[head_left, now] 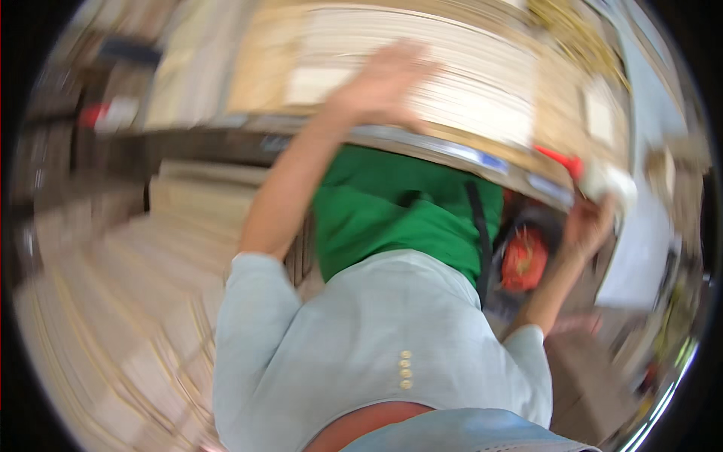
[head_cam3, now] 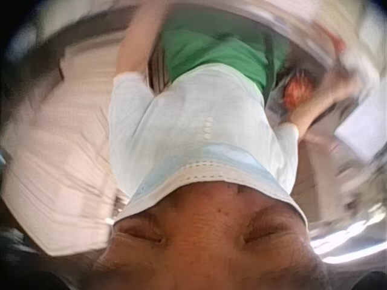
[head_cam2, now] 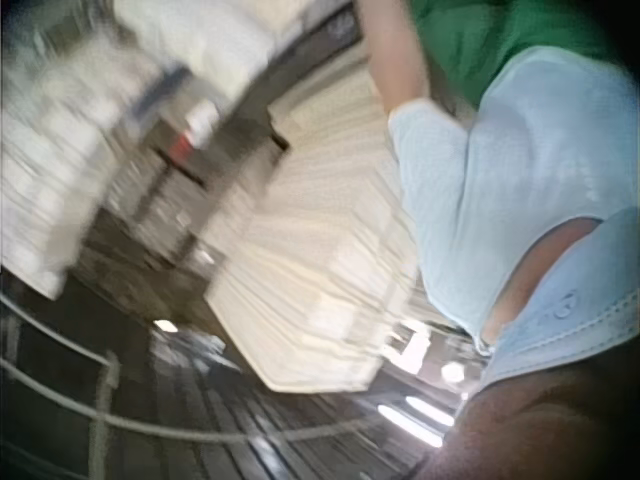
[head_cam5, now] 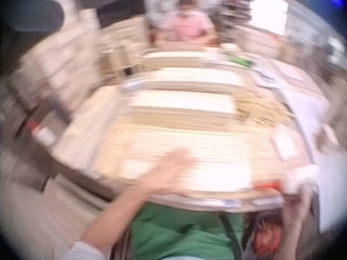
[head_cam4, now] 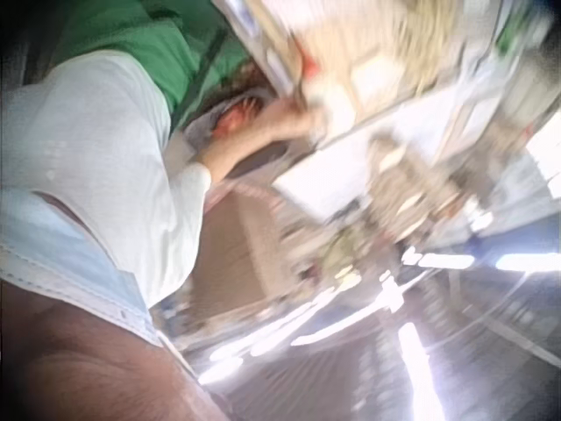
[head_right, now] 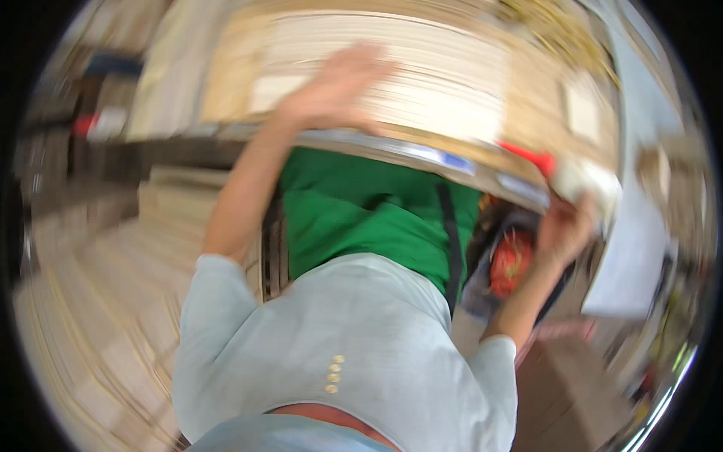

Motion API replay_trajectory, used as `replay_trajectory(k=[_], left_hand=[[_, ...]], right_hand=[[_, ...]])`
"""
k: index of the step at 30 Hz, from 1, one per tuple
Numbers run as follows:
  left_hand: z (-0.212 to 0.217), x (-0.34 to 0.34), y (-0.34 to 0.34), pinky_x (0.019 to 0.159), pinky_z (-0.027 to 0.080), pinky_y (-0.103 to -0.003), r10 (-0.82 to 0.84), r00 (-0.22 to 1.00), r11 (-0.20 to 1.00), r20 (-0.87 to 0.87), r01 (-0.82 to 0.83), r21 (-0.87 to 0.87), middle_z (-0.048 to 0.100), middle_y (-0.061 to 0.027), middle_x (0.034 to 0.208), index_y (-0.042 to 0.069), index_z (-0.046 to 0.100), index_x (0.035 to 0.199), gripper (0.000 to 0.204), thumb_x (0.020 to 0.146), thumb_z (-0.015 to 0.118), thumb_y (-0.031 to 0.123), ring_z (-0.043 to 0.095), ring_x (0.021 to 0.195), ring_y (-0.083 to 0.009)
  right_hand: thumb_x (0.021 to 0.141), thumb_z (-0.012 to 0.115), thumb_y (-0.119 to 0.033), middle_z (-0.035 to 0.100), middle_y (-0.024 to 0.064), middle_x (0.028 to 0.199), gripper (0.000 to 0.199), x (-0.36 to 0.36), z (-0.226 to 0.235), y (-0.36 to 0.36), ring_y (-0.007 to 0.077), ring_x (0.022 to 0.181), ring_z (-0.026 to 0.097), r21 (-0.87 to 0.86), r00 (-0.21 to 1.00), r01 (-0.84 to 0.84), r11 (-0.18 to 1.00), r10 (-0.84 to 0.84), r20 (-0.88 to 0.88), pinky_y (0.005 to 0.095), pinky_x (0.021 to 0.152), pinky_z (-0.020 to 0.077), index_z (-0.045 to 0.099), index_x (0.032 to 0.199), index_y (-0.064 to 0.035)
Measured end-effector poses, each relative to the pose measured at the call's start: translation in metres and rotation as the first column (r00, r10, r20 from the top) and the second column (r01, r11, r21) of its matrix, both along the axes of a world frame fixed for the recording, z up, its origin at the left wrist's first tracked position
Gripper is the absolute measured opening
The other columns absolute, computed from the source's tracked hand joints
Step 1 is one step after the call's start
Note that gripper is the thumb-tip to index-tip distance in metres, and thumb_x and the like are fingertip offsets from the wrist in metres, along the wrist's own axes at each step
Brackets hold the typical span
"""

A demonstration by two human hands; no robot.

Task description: The recorder applies glue to wooden slats and assembles them into small rectangular boxes.

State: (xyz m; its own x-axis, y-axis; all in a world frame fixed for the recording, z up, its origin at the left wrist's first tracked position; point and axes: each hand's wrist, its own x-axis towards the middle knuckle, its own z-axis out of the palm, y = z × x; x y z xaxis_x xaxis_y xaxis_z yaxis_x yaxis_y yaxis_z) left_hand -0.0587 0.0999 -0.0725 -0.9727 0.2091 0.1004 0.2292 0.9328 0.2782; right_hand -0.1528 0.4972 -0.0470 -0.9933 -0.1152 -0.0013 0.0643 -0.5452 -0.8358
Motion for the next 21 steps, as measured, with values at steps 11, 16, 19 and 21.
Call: replay_trajectory(k=[11, 16, 19, 21], left_hand=[[-0.009, 0.021, 0.018, 0.111, 0.024, -0.045, 0.266, 0.948, 0.956, -0.175, -0.236, 0.176, 0.039, -0.0161, 0.14, 0.011, 0.045, 0.134, 0.095, 0.056, 0.077, 0.055, 0.027, 0.135, -0.0363], [-0.007, 0.017, 0.026, 0.109, 0.027, -0.043, 0.308, 0.913, 0.943, -0.267, -0.256, 0.213, 0.047, -0.0147, 0.13, 0.009, 0.051, 0.127, 0.091, 0.052, 0.079, 0.053, 0.036, 0.129, -0.032], [-0.005, 0.016, 0.026, 0.109, 0.026, -0.042, 0.327, 0.909, 0.939, -0.259, -0.281, 0.2, 0.053, -0.0117, 0.124, 0.009, 0.054, 0.124, 0.089, 0.051, 0.079, 0.053, 0.04, 0.126, -0.0289], [-0.003, 0.017, 0.025, 0.111, 0.023, -0.04, 0.314, 0.936, 0.944, -0.161, -0.291, 0.154, 0.051, -0.0102, 0.129, 0.01, 0.052, 0.127, 0.089, 0.053, 0.078, 0.053, 0.037, 0.129, -0.0276]], right_hand=[[0.082, 0.07, -0.016, 0.056, 0.014, 0.12, 0.053, -0.028, 0.047, -0.275, 0.0259, 0.113, 0.054, 0.157, 0.673, -0.695, 0.702, 0.711, -0.202, 0.0424, 0.1, 0.0425, 0.047, 0.127, 0.0006], [0.077, 0.072, -0.016, 0.064, 0.0116, 0.105, 0.046, -0.003, 0.05, -0.376, 0.0229, 0.098, 0.061, 0.35, 0.44, -0.81, 0.471, 0.882, -0.168, 0.0385, 0.086, 0.0487, 0.057, 0.118, 0.0], [0.08, 0.07, -0.012, 0.061, 0.0096, 0.112, 0.048, -0.002, 0.038, -0.4, 0.021, 0.107, 0.058, 0.449, 0.29, -0.836, 0.315, 0.949, -0.124, 0.0379, 0.096, 0.0444, 0.051, 0.122, 0.001], [0.08, 0.071, -0.009, 0.063, 0.0089, 0.11, 0.044, 0.006, 0.037, -0.409, 0.0202, 0.105, 0.059, 0.47, 0.229, -0.847, 0.247, 0.969, -0.095, 0.0375, 0.096, 0.0455, 0.054, 0.12, -0.001]])
